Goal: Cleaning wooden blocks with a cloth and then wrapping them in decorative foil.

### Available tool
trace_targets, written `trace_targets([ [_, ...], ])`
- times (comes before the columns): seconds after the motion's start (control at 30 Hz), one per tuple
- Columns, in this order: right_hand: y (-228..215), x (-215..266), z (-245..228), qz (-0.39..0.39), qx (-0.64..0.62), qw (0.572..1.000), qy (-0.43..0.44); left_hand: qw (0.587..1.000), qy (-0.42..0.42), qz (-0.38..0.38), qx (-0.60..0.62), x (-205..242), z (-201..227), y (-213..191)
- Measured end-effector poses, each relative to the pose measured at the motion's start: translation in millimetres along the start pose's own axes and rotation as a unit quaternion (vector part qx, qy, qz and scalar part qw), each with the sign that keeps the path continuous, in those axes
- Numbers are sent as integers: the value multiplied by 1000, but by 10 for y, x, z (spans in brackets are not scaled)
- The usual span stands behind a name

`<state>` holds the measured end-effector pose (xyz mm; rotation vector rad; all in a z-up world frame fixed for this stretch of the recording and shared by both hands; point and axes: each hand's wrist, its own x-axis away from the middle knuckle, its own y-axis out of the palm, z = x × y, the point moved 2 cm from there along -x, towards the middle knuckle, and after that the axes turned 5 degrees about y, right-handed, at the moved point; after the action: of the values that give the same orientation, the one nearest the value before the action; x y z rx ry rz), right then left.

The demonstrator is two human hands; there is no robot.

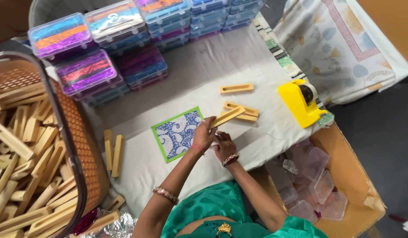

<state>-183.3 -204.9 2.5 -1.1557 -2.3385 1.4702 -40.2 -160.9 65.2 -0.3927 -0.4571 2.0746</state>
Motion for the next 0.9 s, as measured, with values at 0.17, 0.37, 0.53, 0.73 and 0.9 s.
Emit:
trace_targets([
  [0.17, 217, 59, 220, 1, 22, 1000, 9, 994, 59, -56, -78, -348, 37, 403],
  [0.37, 213, 30, 190, -15, 21, 999, 45, 988, 57, -85, -112, -590, 112, 605],
  [0.53, 244, 48, 202, 34, 38, 999, 14, 986, 52, -91, -130, -716, 70, 762],
  [0.73, 61, -89, 1, -13, 6, 999, 49, 977, 69, -55, -194, -822, -35, 668],
  [0.9, -58, -149, -120, -21, -12, 998, 55, 997, 70, -4, -40, -371, -270, 38],
])
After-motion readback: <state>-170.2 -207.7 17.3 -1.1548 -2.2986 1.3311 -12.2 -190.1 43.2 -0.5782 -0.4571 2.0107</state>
